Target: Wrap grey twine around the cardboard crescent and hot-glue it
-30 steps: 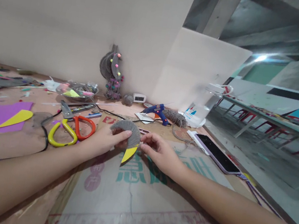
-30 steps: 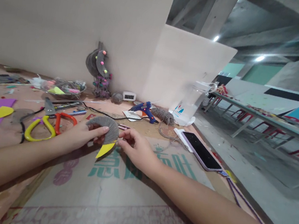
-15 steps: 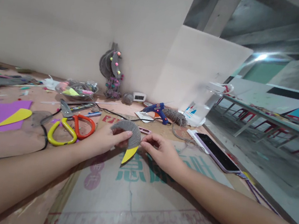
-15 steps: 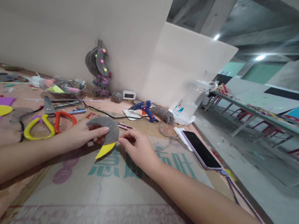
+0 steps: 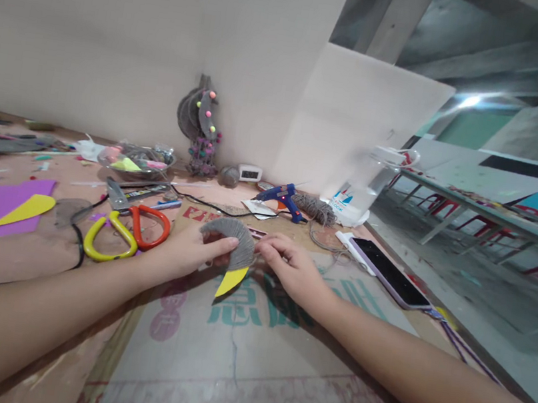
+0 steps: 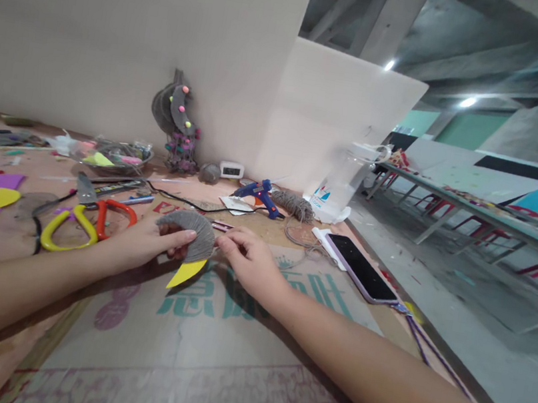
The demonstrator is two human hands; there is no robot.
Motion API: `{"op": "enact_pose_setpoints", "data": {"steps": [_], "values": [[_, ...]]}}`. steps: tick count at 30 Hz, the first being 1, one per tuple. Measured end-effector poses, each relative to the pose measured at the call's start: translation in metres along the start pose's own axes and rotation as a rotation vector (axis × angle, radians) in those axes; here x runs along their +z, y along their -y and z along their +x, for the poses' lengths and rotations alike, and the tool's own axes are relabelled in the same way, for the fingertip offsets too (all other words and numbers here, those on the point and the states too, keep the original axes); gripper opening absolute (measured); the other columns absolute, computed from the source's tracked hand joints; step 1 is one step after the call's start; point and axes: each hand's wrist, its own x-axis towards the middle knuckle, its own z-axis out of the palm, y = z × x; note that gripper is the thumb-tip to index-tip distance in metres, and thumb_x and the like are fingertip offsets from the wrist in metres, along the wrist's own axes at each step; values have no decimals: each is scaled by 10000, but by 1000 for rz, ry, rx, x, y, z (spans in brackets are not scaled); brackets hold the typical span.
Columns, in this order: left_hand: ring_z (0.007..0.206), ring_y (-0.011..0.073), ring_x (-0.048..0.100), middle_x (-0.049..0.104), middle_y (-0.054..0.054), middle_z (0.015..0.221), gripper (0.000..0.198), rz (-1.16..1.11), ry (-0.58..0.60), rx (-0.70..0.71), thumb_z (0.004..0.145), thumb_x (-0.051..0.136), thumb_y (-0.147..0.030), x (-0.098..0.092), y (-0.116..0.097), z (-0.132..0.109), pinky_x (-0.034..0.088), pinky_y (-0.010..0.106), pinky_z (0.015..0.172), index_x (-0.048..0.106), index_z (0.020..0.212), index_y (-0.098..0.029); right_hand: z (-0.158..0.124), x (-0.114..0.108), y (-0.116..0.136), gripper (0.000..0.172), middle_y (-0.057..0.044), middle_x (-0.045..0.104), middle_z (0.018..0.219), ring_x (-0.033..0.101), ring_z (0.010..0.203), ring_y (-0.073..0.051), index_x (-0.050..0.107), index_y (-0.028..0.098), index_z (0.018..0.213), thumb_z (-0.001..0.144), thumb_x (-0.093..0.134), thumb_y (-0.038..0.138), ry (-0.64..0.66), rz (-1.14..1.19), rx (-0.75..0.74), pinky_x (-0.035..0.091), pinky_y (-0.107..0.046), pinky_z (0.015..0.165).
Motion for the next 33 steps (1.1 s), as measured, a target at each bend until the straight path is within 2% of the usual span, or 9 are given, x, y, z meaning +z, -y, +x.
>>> {"op": "enact_pose_setpoints", "data": {"steps": [6, 9, 12, 16, 19, 23, 29, 33], "values": [[610, 118, 516, 597, -7, 679, 262, -16, 70, 18, 785, 521, -395, -1, -5, -1, 403, 216, 547, 602, 880, -164, 0, 0, 0, 275, -34, 560, 777, 525, 749, -140, 602, 154, 760, 858, 440, 353, 25, 43, 67, 410, -259, 702], [590, 111, 506, 588, -12, 649, 263, 2, 81, 0, 792, 512, -408, -1, -6, -2, 392, 215, 539, 603, 806, -161, 0, 3, -1, 249, -22, 550, 742, 507, 691, -125, 596, 145, 710, 813, 509, 354, 66, 105, 139, 399, -248, 657], [589, 113, 507, 565, -5, 613, 342, 93, 91, 10, 824, 448, -434, 0, -9, -3, 391, 227, 558, 574, 669, -157, 0, 4, -2, 266, -6, 527, 684, 472, 626, -106, 589, 140, 708, 801, 517, 378, 51, 185, 201, 375, -231, 595], [618, 106, 512, 538, -18, 680, 229, 86, 62, 99, 814, 480, -384, 4, -12, -6, 405, 227, 579, 485, 717, -177, 1, 4, -5, 271, 5, 517, 661, 456, 612, -100, 579, 144, 702, 780, 538, 400, -34, 273, 233, 369, -227, 588], [654, 105, 513, 514, -23, 743, 156, 64, 13, 154, 788, 524, -326, 7, -11, -9, 423, 223, 589, 434, 788, -198, 1, 3, -6, 268, 5, 518, 660, 458, 619, -100, 576, 144, 684, 773, 548, 395, -51, 281, 219, 370, -228, 602], [680, 109, 528, 527, -23, 745, 97, 191, -15, 230, 812, 488, -277, 7, -11, -13, 431, 218, 599, 476, 877, -206, 1, 3, -4, 274, 11, 494, 636, 428, 586, -95, 591, 144, 685, 788, 528, 390, -20, 203, 198, 344, -224, 564], [909, 151, 561, 601, 28, 1020, 269, 226, 39, 247, 849, 439, -275, 5, -11, -13, 462, 245, 723, 514, 1106, -240, 0, 2, 2, 258, -3, 522, 684, 479, 654, -111, 593, 139, 670, 807, 515, 344, 39, 130, 138, 371, -231, 629], [926, 159, 567, 608, 28, 1051, 294, 213, 13, 236, 844, 452, -288, 6, -8, -11, 461, 260, 768, 534, 1125, -253, 0, 1, 1, 311, -19, 557, 729, 499, 697, -118, 598, 142, 712, 858, 432, 360, 12, 113, 96, 387, -237, 671]]}}
